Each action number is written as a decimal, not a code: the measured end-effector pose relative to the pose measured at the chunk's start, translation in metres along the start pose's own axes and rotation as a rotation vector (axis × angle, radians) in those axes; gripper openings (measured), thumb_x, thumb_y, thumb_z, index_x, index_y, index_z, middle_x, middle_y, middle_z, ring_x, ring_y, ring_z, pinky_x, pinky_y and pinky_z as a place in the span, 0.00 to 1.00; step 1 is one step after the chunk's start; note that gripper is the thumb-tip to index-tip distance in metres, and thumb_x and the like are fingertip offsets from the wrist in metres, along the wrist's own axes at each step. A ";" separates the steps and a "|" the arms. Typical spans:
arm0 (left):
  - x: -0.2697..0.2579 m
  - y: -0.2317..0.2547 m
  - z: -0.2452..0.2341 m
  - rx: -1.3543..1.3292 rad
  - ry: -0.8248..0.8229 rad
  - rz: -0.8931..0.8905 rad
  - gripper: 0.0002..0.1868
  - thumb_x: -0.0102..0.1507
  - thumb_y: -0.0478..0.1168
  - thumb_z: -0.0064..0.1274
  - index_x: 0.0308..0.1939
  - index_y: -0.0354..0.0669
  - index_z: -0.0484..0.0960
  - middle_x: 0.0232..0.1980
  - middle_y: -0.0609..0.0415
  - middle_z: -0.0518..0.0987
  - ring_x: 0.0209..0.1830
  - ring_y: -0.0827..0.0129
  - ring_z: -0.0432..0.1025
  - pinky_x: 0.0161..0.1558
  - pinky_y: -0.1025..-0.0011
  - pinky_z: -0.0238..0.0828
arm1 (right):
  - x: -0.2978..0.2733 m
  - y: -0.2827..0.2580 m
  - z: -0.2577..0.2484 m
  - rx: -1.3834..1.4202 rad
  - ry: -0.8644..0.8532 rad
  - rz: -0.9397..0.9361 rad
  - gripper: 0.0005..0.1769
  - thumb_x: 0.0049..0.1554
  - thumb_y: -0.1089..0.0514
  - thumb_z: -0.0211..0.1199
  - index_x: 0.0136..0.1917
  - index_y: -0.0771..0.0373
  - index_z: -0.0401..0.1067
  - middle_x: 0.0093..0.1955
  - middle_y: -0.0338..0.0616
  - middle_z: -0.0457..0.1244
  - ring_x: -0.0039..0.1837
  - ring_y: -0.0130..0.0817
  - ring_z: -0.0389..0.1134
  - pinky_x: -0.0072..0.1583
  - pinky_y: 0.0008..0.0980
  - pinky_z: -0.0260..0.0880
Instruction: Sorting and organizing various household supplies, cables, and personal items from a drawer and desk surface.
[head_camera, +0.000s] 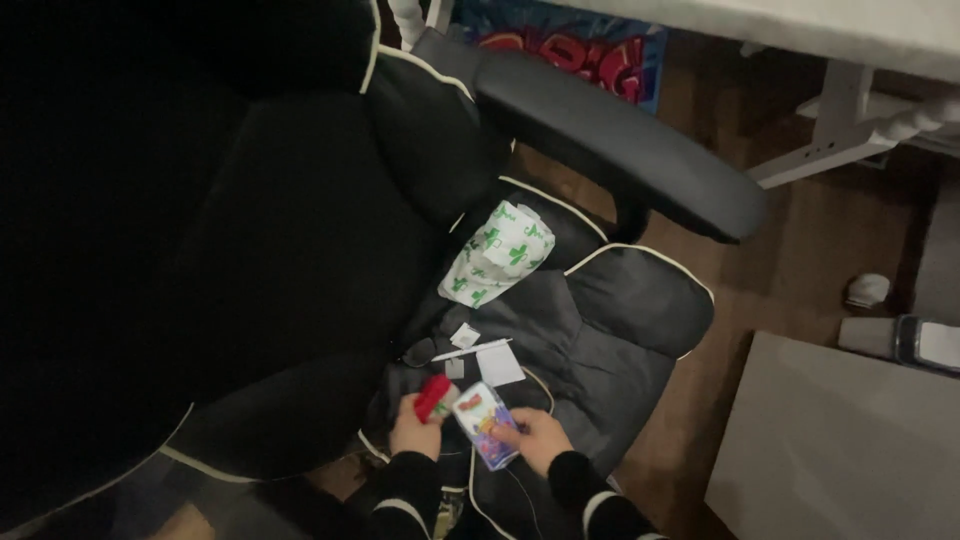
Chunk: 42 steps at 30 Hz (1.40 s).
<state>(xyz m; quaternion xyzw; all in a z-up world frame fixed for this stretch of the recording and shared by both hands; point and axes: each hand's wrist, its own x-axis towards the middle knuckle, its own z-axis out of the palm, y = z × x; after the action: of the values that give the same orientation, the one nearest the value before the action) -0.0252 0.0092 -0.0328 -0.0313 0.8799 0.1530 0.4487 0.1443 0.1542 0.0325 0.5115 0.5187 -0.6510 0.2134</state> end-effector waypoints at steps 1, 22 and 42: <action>0.006 -0.008 0.013 -0.005 0.000 -0.001 0.25 0.60 0.36 0.53 0.61 0.62 0.76 0.57 0.51 0.84 0.59 0.52 0.77 0.64 0.60 0.69 | -0.003 -0.003 0.000 -0.005 0.000 -0.001 0.22 0.53 0.40 0.68 0.55 0.53 0.82 0.50 0.37 0.76 0.49 0.27 0.76 0.55 0.26 0.73; -0.005 0.004 0.012 -0.323 0.065 -0.171 0.32 0.57 0.53 0.59 0.62 0.46 0.73 0.57 0.42 0.82 0.56 0.48 0.76 0.61 0.60 0.66 | 0.086 0.001 0.012 -0.457 0.326 -0.081 0.36 0.58 0.33 0.63 0.69 0.57 0.66 0.66 0.43 0.60 0.61 0.45 0.68 0.55 0.49 0.72; 0.028 -0.021 0.063 -1.119 -0.052 -0.085 0.19 0.63 0.37 0.48 0.56 0.34 0.78 0.47 0.35 0.82 0.42 0.49 0.78 0.44 0.58 0.75 | 0.043 -0.034 0.009 -0.013 0.105 -0.227 0.20 0.60 0.51 0.61 0.65 0.51 0.80 0.52 0.39 0.73 0.52 0.31 0.72 0.57 0.28 0.70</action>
<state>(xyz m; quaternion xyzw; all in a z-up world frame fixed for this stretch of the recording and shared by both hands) 0.0111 0.0105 -0.0952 -0.2965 0.6512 0.5790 0.3909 0.0958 0.1699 0.0093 0.4815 0.5879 -0.6398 0.1145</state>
